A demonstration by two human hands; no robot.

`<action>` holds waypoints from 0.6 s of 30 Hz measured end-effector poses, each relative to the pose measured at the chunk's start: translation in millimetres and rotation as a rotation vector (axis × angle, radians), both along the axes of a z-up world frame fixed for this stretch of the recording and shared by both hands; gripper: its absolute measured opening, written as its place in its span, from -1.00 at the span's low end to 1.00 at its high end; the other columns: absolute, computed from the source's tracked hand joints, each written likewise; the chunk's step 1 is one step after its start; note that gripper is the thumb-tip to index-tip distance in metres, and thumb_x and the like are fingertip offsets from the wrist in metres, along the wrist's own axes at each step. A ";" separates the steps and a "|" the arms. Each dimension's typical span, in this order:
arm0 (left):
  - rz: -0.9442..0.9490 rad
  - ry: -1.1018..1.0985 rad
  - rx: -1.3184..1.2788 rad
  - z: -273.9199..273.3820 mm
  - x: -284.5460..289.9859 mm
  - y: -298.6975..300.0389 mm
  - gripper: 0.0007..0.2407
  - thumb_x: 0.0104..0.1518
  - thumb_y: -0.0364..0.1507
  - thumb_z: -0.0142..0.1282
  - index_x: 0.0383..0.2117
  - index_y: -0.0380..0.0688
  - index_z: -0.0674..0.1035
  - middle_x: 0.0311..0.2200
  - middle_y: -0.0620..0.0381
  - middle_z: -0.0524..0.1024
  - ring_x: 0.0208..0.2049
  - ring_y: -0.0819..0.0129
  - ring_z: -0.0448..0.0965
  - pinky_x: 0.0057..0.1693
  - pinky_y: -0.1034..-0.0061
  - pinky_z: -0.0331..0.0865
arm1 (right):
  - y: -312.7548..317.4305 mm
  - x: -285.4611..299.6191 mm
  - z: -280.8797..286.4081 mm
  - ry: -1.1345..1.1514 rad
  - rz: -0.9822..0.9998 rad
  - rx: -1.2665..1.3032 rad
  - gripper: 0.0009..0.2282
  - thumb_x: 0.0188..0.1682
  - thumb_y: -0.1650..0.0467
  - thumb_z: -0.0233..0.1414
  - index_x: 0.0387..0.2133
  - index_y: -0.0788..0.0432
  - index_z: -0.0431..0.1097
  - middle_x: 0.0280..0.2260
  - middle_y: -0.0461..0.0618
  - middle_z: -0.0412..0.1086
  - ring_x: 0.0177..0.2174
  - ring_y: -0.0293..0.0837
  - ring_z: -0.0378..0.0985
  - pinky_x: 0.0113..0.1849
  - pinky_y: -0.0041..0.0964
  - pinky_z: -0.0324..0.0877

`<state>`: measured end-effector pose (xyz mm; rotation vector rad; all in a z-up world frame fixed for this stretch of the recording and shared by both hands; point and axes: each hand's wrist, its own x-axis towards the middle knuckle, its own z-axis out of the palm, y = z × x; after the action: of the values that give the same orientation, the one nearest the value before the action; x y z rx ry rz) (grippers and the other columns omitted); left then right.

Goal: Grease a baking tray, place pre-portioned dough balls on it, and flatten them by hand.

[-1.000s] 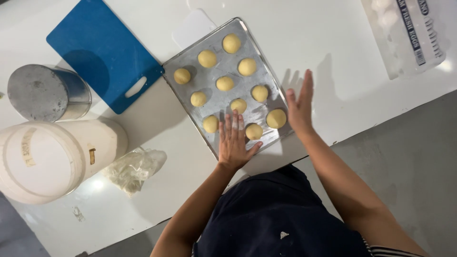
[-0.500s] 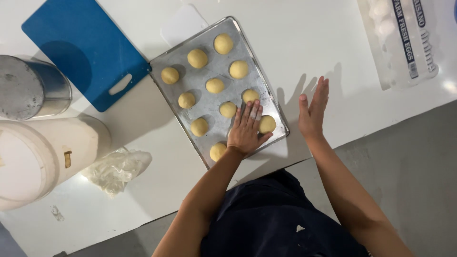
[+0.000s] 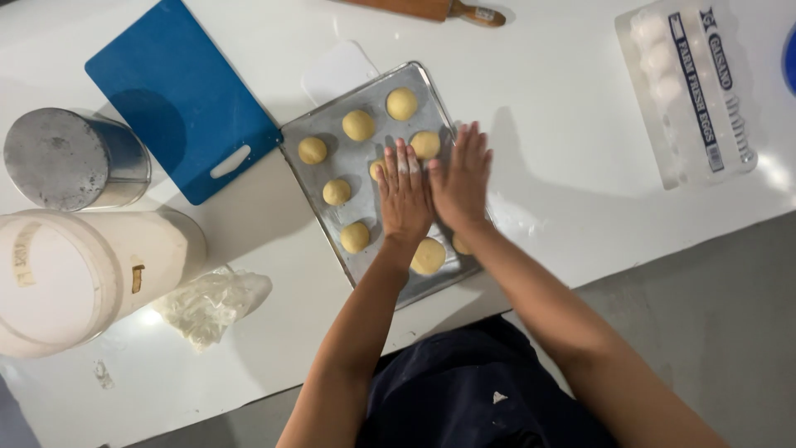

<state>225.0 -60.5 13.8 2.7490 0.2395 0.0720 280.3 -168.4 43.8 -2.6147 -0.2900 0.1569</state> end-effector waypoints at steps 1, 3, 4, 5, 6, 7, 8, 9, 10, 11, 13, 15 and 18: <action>0.007 -0.009 -0.001 1.6 4.2 0.3 -0.45 0.43 -0.24 -0.33 0.45 -0.31 -0.08 0.51 -0.12 -0.23 0.54 -0.04 -0.32 0.54 -0.01 -0.37 | 9.4 1.6 -0.9 -0.009 0.007 -0.001 -0.24 0.20 -0.01 -0.32 0.44 0.35 -0.29 0.45 0.39 -0.33 0.42 0.35 -0.35 0.35 0.26 -0.39; -0.065 0.081 0.027 4.0 6.7 3.1 -0.42 0.35 -0.26 -0.31 0.44 -0.29 -0.08 0.50 -0.08 -0.25 0.51 0.02 -0.34 0.51 0.00 -0.39 | 30.4 -0.8 -4.8 -0.029 0.008 -0.059 -0.24 0.20 0.02 -0.33 0.43 0.39 -0.32 0.45 0.39 -0.35 0.42 0.35 -0.37 0.34 0.28 -0.42; -0.060 0.079 0.027 1.9 8.1 6.4 -0.42 0.35 -0.26 -0.31 0.44 -0.29 -0.08 0.50 -0.08 -0.25 0.51 0.02 -0.34 0.51 0.00 -0.39 | 32.9 1.2 -6.6 -0.030 0.013 -0.059 -0.24 0.20 0.02 -0.33 0.43 0.39 -0.32 0.45 0.39 -0.35 0.42 0.35 -0.37 0.34 0.28 -0.42; -0.063 0.097 0.037 -0.9 10.0 9.5 -0.42 0.34 -0.27 -0.30 0.44 -0.28 -0.09 0.50 -0.06 -0.26 0.51 0.04 -0.35 0.50 0.01 -0.40 | 35.1 3.6 -9.1 -0.047 0.010 -0.068 -0.23 0.20 0.02 -0.32 0.42 0.40 -0.33 0.44 0.39 -0.36 0.41 0.35 -0.39 0.33 0.29 -0.43; -0.067 0.119 0.043 -4.2 8.4 10.1 -0.41 0.33 -0.29 -0.30 0.44 -0.28 -0.10 0.50 -0.05 -0.28 0.51 0.06 -0.36 0.50 0.03 -0.41 | 34.8 2.7 -11.9 -0.059 0.006 -0.082 -0.22 0.19 0.02 -0.31 0.42 0.42 -0.34 0.44 0.39 -0.38 0.41 0.34 -0.40 0.33 0.29 -0.44; -0.064 0.123 0.038 -3.6 10.0 10.4 -0.41 0.33 -0.29 -0.30 0.44 -0.28 -0.10 0.50 -0.05 -0.28 0.51 0.06 -0.36 0.50 0.03 -0.41 | 33.4 5.6 -15.5 -0.055 0.010 -0.087 -0.22 0.19 0.02 -0.31 0.42 0.42 -0.34 0.44 0.39 -0.38 0.41 0.34 -0.40 0.33 0.29 -0.44; -0.080 0.126 0.056 -3.0 9.8 10.9 -0.42 0.33 -0.28 -0.30 0.44 -0.28 -0.06 0.50 -0.05 -0.25 0.51 0.04 -0.33 0.50 0.01 -0.40 | 32.0 6.4 -19.3 -0.051 0.003 -0.085 -0.23 0.19 0.02 -0.29 0.42 0.41 -0.35 0.44 0.39 -0.39 0.41 0.34 -0.42 0.33 0.29 -0.45; -0.096 0.130 0.074 -2.4 9.6 11.3 -0.43 0.33 -0.28 -0.30 0.44 -0.28 -0.03 0.50 -0.05 -0.22 0.51 0.02 -0.30 0.50 -0.01 -0.38 | 30.4 7.1 -23.1 -0.046 -0.005 -0.084 -0.23 0.20 0.03 -0.28 0.42 0.41 -0.36 0.44 0.39 -0.40 0.42 0.34 -0.43 0.33 0.29 -0.46; -0.096 0.141 0.068 -8.5 4.8 11.8 -0.43 0.33 -0.28 -0.30 0.44 -0.28 -0.03 0.50 -0.05 -0.22 0.51 0.02 -0.30 0.50 -0.01 -0.38 | 24.7 3.9 -25.4 -0.035 -0.003 -0.089 -0.23 0.20 0.03 -0.28 0.42 0.41 -0.36 0.44 0.39 -0.40 0.42 0.34 -0.43 0.33 0.29 -0.46; -0.132 0.098 0.132 -14.0 -0.3 12.3 -0.46 0.36 -0.30 -0.29 0.45 -0.24 0.01 0.50 -0.06 -0.17 0.52 0.01 -0.25 0.51 -0.01 -0.35 | 19.0 0.5 -27.0 -0.032 -0.015 -0.084 -0.23 0.20 0.04 -0.25 0.42 0.40 -0.37 0.44 0.40 -0.41 0.42 0.35 -0.44 0.33 0.30 -0.47; -0.159 0.043 0.200 -21.4 0.1 16.7 -0.49 0.39 -0.32 -0.28 0.46 -0.20 0.05 0.51 -0.07 -0.13 0.53 0.00 -0.20 0.52 0.00 -0.31 | 15.4 7.5 -30.3 -0.042 -0.018 -0.075 -0.23 0.20 0.06 -0.22 0.43 0.39 -0.37 0.44 0.41 -0.42 0.42 0.37 -0.45 0.34 0.30 -0.47; -0.125 -0.069 -0.026 -24.2 -8.5 18.5 -0.49 0.36 -0.31 -0.24 0.41 -0.24 0.11 0.48 -0.09 -0.05 0.50 -0.02 -0.11 0.49 -0.09 -0.26 | 13.0 7.6 -33.9 -0.068 -0.027 -0.075 -0.23 0.21 0.08 -0.18 0.43 0.38 -0.40 0.45 0.42 -0.43 0.42 0.39 -0.45 0.34 0.31 -0.47; -0.098 -0.060 -0.076 -17.6 -9.4 20.7 -0.48 0.41 -0.31 -0.24 0.48 -0.22 0.10 0.54 -0.06 -0.06 0.57 0.03 -0.10 0.57 -0.03 -0.24 | 14.4 1.0 -34.6 -0.072 -0.013 -0.126 -0.23 0.21 0.07 -0.17 0.44 0.36 -0.40 0.44 0.40 -0.44 0.42 0.39 -0.45 0.34 0.31 -0.46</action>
<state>215.6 -39.8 -3.8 2.6735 0.0884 0.1170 281.3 -154.0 9.2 -2.7507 -0.2965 0.0786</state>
